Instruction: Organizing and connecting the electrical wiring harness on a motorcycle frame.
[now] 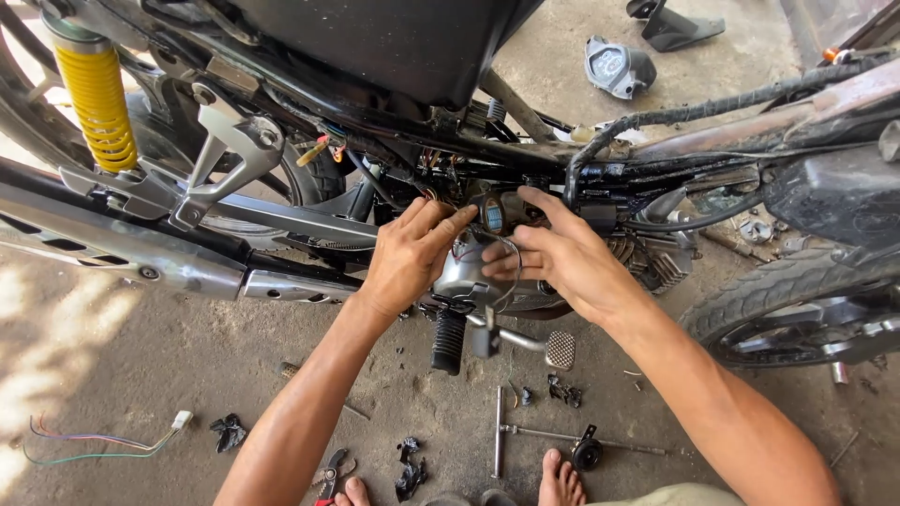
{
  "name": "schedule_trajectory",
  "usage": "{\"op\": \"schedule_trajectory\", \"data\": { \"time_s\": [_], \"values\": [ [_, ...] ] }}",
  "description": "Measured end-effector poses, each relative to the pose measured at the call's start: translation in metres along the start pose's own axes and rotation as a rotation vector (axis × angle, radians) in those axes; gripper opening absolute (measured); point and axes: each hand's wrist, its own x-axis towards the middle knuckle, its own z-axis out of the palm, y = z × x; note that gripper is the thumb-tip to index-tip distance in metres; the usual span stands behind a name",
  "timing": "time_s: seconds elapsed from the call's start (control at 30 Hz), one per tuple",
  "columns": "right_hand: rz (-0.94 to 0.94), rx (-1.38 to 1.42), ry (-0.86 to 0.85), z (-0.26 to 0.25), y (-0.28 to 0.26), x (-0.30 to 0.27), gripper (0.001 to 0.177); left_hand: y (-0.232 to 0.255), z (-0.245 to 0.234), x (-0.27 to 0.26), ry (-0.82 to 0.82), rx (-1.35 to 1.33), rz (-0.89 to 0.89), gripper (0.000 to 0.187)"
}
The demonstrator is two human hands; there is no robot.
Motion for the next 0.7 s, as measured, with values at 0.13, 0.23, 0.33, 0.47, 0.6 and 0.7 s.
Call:
{"op": "schedule_trajectory", "data": {
  "time_s": [0.13,0.23,0.33,0.47,0.6,0.7],
  "values": [
    [-0.078,-0.075,-0.086,-0.013,-0.016,-0.013,0.069,0.004,-0.01,0.013,-0.041,0.016,-0.033,0.015],
    [-0.195,0.042,-0.139,-0.023,-0.012,-0.006,0.067,0.008,-0.014,0.024,-0.188,-0.11,-0.104,0.012],
    [-0.332,0.071,-0.16,-0.035,0.018,0.017,0.072,0.011,-0.025,0.037,-0.333,-0.209,-0.21,0.016],
    [-0.778,-0.497,-0.01,-0.049,0.062,0.037,0.074,0.01,-0.03,0.044,-0.454,-0.261,-0.317,0.023],
    [-1.115,-0.98,0.287,-0.049,0.052,0.031,0.048,0.004,-0.024,0.041,-0.464,-0.099,-0.283,0.02],
    [-1.314,-1.208,0.315,-0.052,0.044,0.018,0.038,0.011,-0.025,0.043,-0.463,0.046,-0.22,0.019]
  ]
}}
